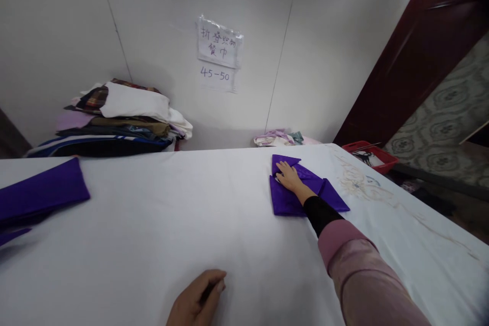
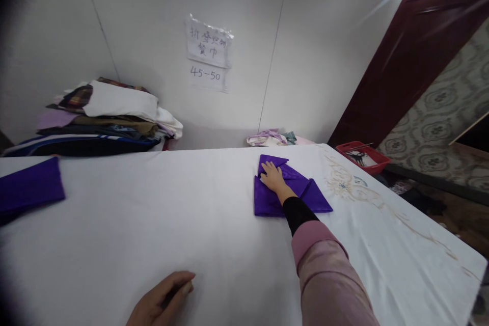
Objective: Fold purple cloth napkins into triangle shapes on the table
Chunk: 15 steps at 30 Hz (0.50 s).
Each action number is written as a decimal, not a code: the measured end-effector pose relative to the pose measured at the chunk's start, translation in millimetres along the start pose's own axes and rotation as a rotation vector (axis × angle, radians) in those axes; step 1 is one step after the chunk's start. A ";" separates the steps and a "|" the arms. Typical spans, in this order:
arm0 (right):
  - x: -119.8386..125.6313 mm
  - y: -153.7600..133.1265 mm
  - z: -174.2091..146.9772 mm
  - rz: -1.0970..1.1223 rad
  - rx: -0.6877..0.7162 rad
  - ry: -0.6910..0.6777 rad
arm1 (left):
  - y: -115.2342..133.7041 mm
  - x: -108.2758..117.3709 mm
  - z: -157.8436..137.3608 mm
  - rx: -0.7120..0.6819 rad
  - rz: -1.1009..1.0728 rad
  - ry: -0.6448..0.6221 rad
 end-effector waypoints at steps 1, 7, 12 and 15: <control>3.2 -6.0 -8.2 0.007 0.010 0.019 | 0.5 0.3 0.3 0.006 0.003 0.004; -2.0 -82.5 -103.2 0.252 0.288 0.009 | 0.8 -0.9 2.1 0.015 -0.008 -0.004; -24.2 -153.5 -213.6 0.316 0.550 -0.244 | -4.6 36.0 11.4 -0.025 0.022 0.087; -22.5 -175.1 -253.9 0.323 0.652 -0.273 | -18.3 82.4 7.9 0.023 0.132 0.208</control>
Point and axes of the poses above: each hand's wrist, its own z-axis towards the middle knuckle, its own x-axis out of the back of the hand, y = z × x, the point moved 7 cm from there along z, towards the middle knuckle, and after that the axes turned 3 degrees about -x, right-handed, at the moved point
